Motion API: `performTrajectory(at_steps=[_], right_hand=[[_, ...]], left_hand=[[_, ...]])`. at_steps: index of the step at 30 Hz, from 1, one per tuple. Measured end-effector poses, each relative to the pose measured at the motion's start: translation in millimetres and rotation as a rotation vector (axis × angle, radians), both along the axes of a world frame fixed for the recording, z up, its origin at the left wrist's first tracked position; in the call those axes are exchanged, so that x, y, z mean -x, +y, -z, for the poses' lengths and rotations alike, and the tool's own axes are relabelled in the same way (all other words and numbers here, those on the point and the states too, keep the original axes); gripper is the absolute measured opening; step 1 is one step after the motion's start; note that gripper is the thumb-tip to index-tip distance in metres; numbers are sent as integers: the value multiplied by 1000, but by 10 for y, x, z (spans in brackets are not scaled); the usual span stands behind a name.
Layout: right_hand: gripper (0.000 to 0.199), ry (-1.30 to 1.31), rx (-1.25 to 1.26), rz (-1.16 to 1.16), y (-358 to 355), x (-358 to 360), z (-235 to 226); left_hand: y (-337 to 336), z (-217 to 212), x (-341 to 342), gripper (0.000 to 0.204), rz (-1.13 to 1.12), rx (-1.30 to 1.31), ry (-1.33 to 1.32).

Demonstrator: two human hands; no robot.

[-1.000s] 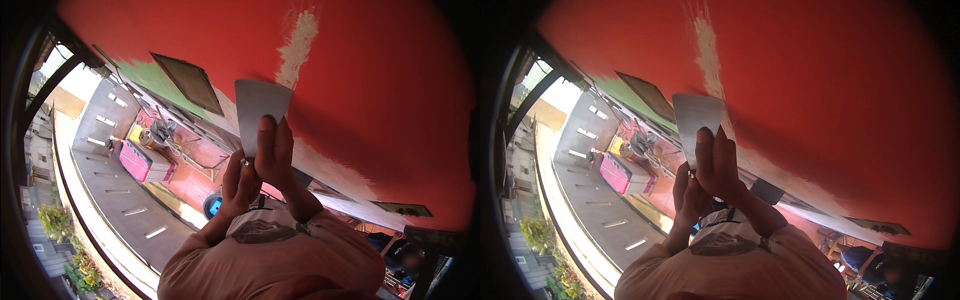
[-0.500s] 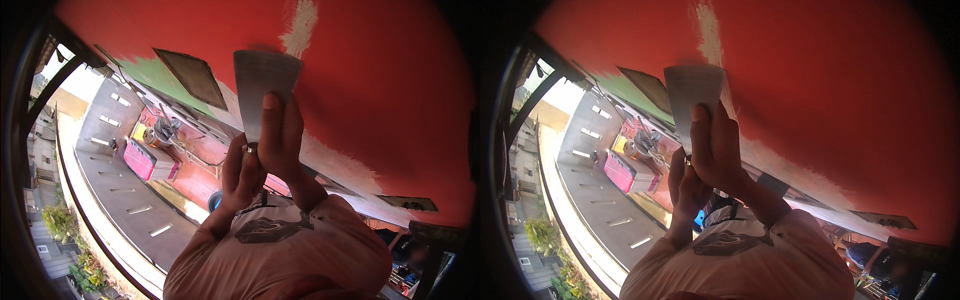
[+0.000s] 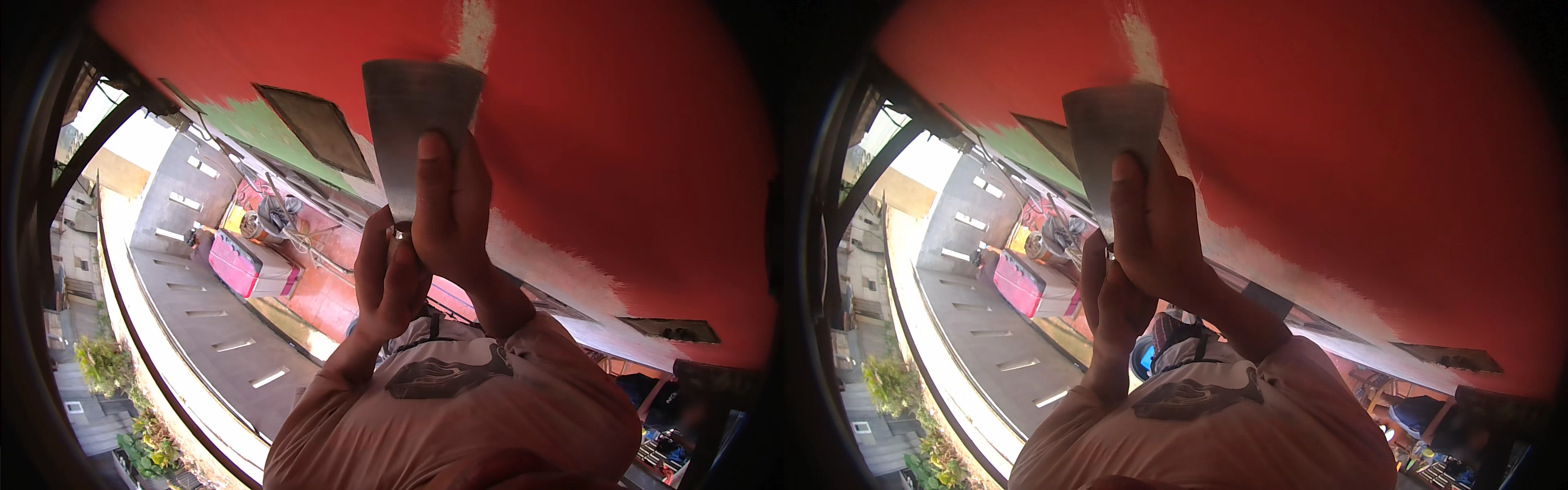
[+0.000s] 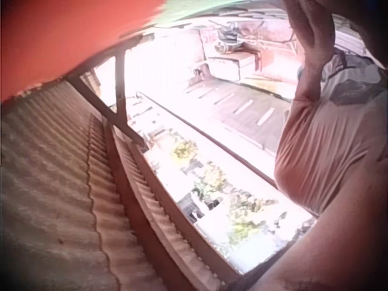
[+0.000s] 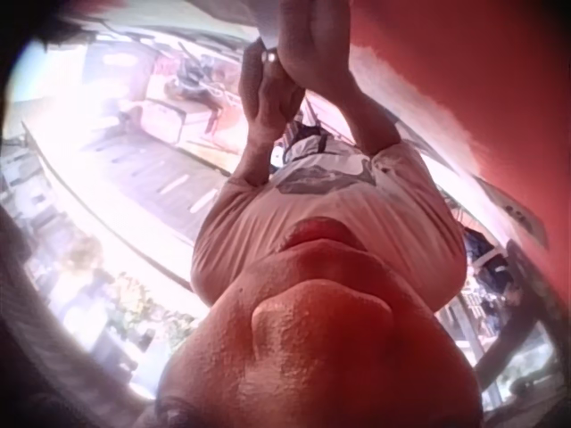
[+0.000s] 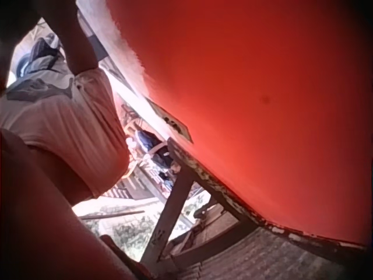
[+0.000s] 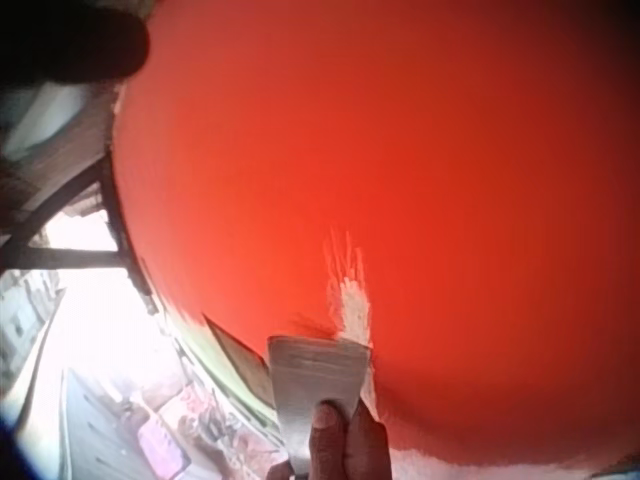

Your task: The person uses a metal scraper to remove old paint from a ceiling surface. They repeatedly scrape sections of the ceiling, occasionally pausing to wipe the scraper on their clothing.

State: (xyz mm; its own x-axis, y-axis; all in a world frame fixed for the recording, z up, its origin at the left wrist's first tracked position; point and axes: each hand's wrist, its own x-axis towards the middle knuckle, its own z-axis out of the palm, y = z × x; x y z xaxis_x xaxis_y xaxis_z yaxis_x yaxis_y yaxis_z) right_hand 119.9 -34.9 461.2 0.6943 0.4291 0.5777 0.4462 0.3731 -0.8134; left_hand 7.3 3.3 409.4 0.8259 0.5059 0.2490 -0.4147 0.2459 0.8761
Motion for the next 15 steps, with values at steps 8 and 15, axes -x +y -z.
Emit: performTrajectory(at_steps=[8, 15], right_hand=[[31, -131, -71, 51, -5, -16, 13], [23, -142, -123, 68, 19, -67, -193]], left_hand=[[-85, -66, 18, 50, -18, 36, -4], [-103, -293, -98, 47, -23, 30, -19]])
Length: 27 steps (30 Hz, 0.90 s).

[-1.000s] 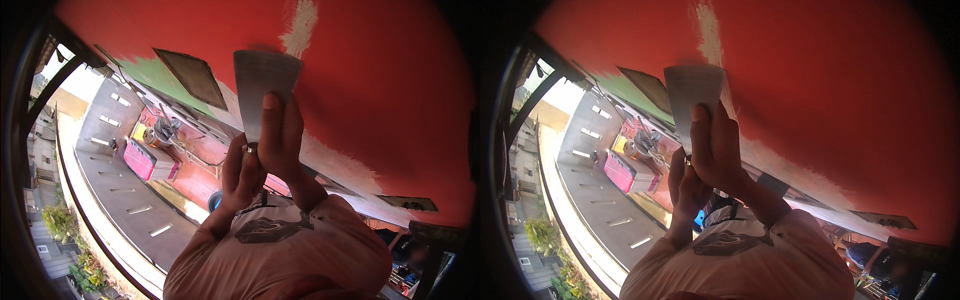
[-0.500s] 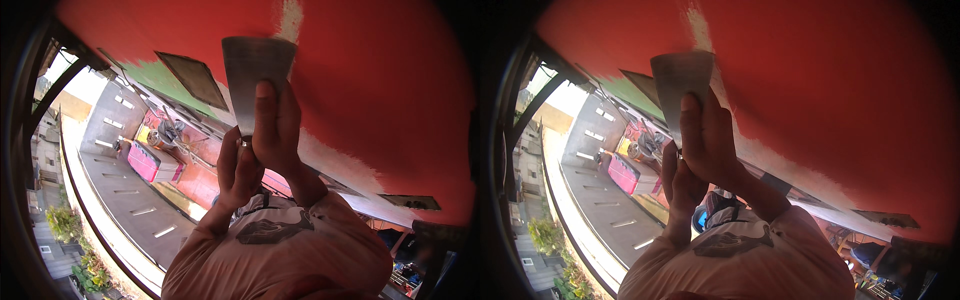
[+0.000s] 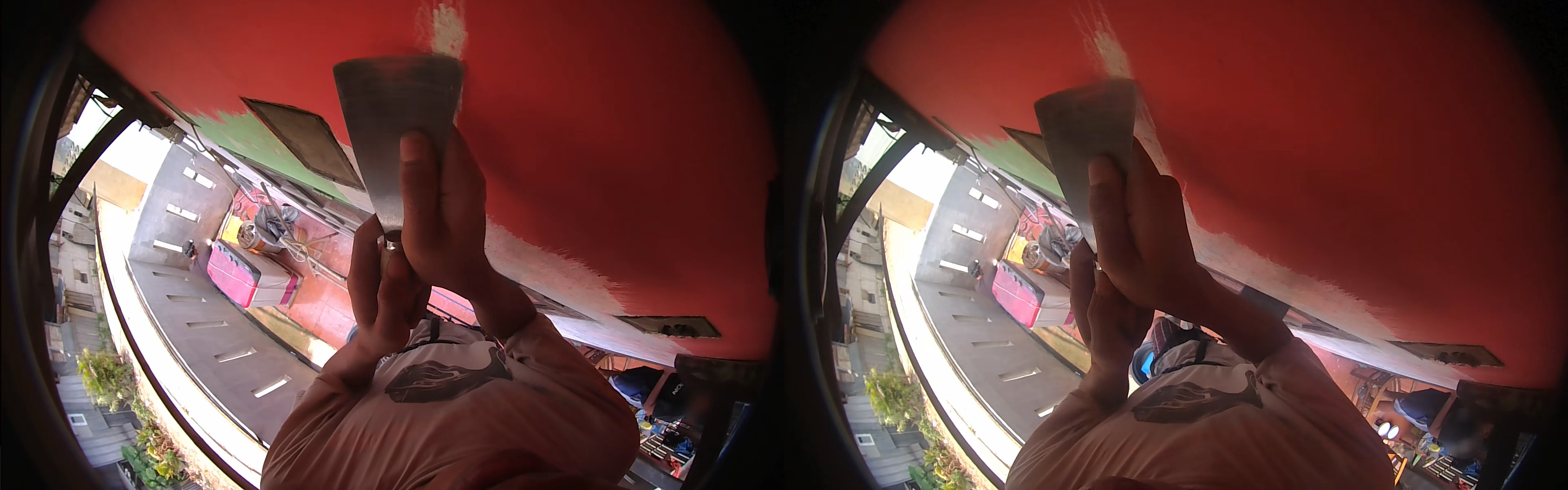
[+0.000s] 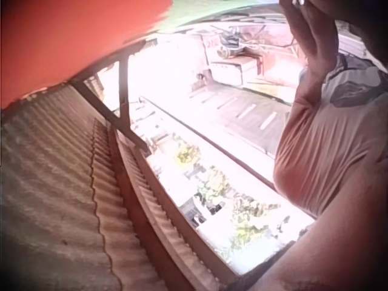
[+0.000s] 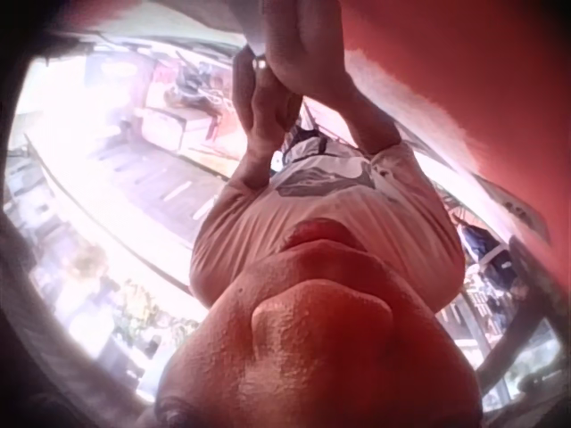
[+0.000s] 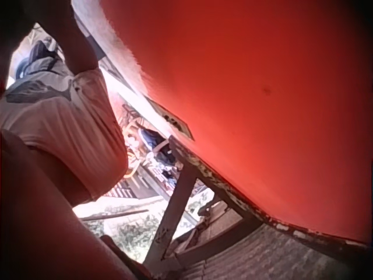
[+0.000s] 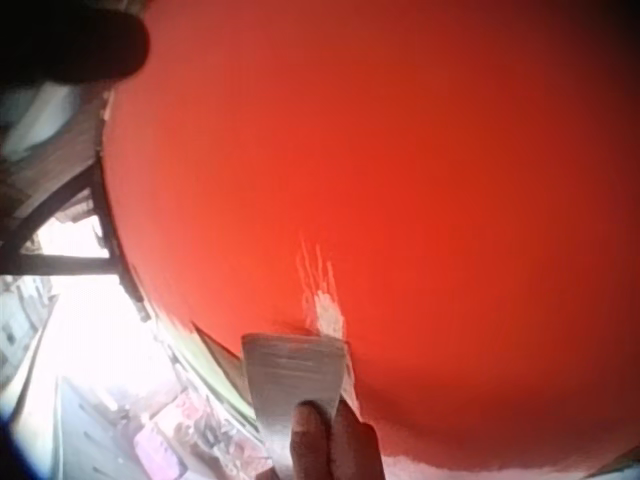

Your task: The person uses a metal scraper to remove old paint from a ceiling surface. They repeatedly scrape sections of the ceiling, occasionally pausing to wipe the scraper on their clothing.

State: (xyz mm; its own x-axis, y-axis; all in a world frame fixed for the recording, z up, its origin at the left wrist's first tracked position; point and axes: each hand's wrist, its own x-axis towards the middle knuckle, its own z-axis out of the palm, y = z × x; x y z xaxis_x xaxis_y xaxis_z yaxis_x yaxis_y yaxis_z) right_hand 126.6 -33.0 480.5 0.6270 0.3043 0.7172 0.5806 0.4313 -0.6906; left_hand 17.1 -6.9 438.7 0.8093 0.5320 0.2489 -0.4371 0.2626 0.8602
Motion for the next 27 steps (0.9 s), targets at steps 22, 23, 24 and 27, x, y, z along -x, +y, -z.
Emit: performTrajectory(at_steps=[22, 23, 24, 27], right_hand=[[29, 247, 394, -8, -165, 103, 1014], [29, 271, 408, 4, -137, 90, 1059], [29, 39, 350, 148, -133, 83, 1084], [27, -191, 232, 354, -92, 89, 1076]], left_hand=[[-44, 1064, 58, 41, 57, 83, 48], [-49, 1111, 66, 41, 42, 90, 51], [-45, 1136, 75, 42, 25, 48, 39], [-69, 1117, 107, 43, -22, 36, 72]])
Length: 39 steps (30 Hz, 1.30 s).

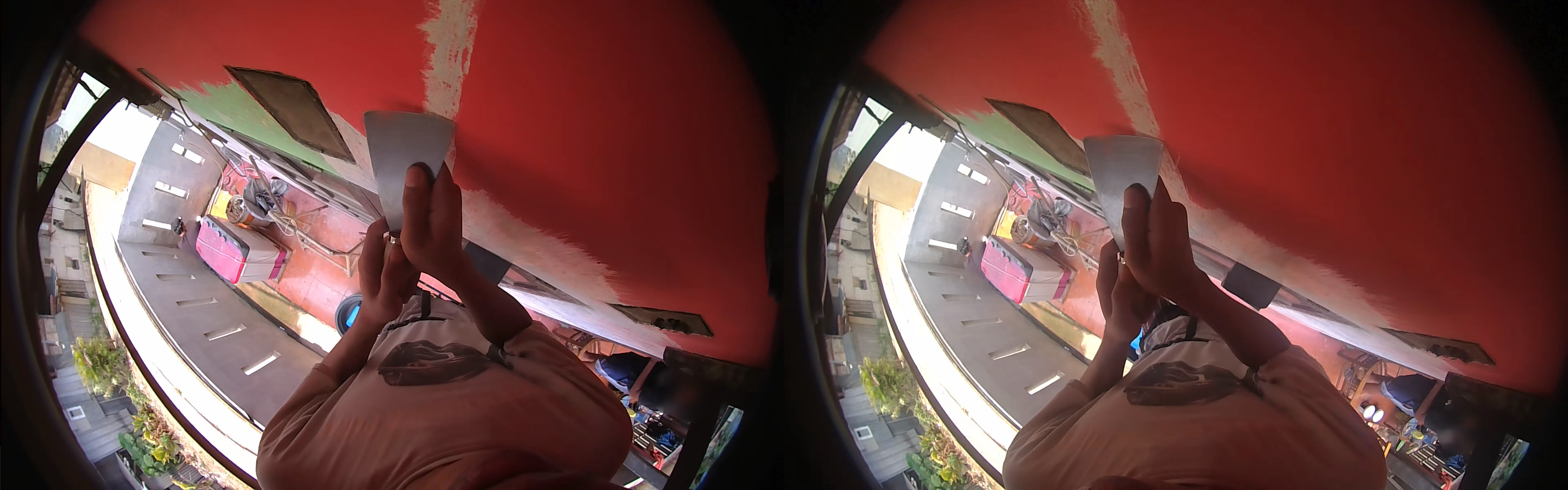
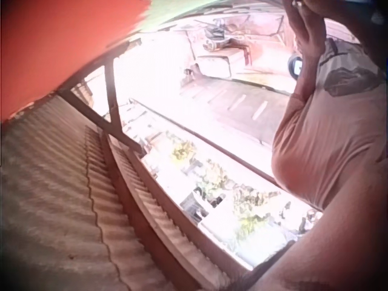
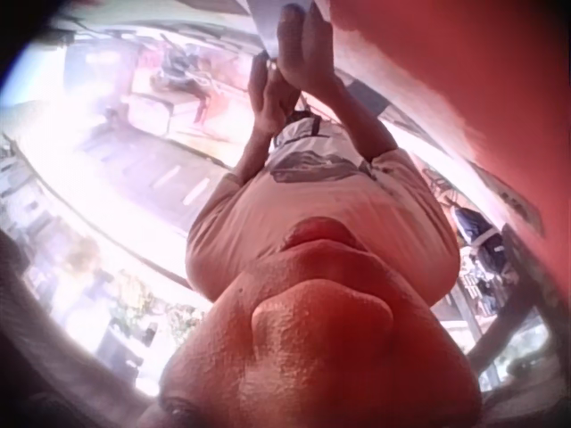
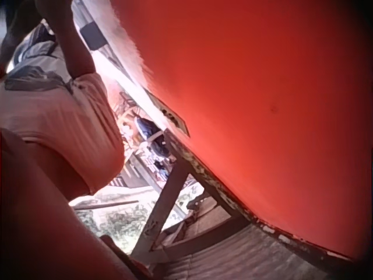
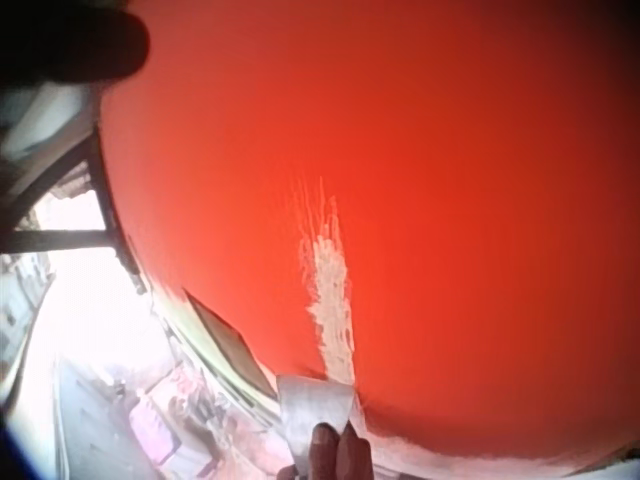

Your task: The person uses a metal scraper to remove old paint from a ceiling surface. They repeatedly scrape sections of the ceiling, occasionally pausing to wipe the scraper on their clothing.

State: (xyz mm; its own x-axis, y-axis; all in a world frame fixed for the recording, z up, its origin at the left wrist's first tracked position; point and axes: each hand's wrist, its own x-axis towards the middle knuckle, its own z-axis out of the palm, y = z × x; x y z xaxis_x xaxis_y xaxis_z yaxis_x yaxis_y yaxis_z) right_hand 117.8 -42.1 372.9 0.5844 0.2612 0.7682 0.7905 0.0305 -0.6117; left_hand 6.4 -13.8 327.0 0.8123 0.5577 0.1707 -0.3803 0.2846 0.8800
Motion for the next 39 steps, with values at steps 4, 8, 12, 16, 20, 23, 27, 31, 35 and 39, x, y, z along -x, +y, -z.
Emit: performTrajectory(at_steps=[4, 8, 12, 16, 20, 23, 27, 31, 35, 39], right_hand=[[26, 494, 68, -254, -44, 29, -23], [26, 77, 75, -61, -75, 29, 45], [29, 514, 88, -250, -79, 58, 145], [26, -93, 151, 57, -126, 71, 240], [29, 503, 127, -183, -142, 120, 373], [28, 385, 173, -132, -144, 161, 477], [29, 530, 107, -181, -174, 164, 567], [28, 502, 122, -193, -182, 124, 572], [26, 238, 108, -34, -126, 87, 464], [24, 516, 65, -179, -132, 78, 301]], left_hand=[[1, -45, 44, 49, 68, 84, 91], [24, -15, 84, 50, 77, -11, 141], [-31, 44, 94, 49, 38, -42, 253], [-77, 79, 96, 43, 3, -46, 108], [-45, 124, 111, 44, 52, -79, 169], [-30, 164, 148, 44, 38, -84, 167], [-32, 235, 160, 42, 73, -86, 181], [-17, 334, 61, 41, 30, -121, 88], [6, 323, -12, 41, 18, -200, 40], [-23, 189, 60, 42, 87, -50, 132]])
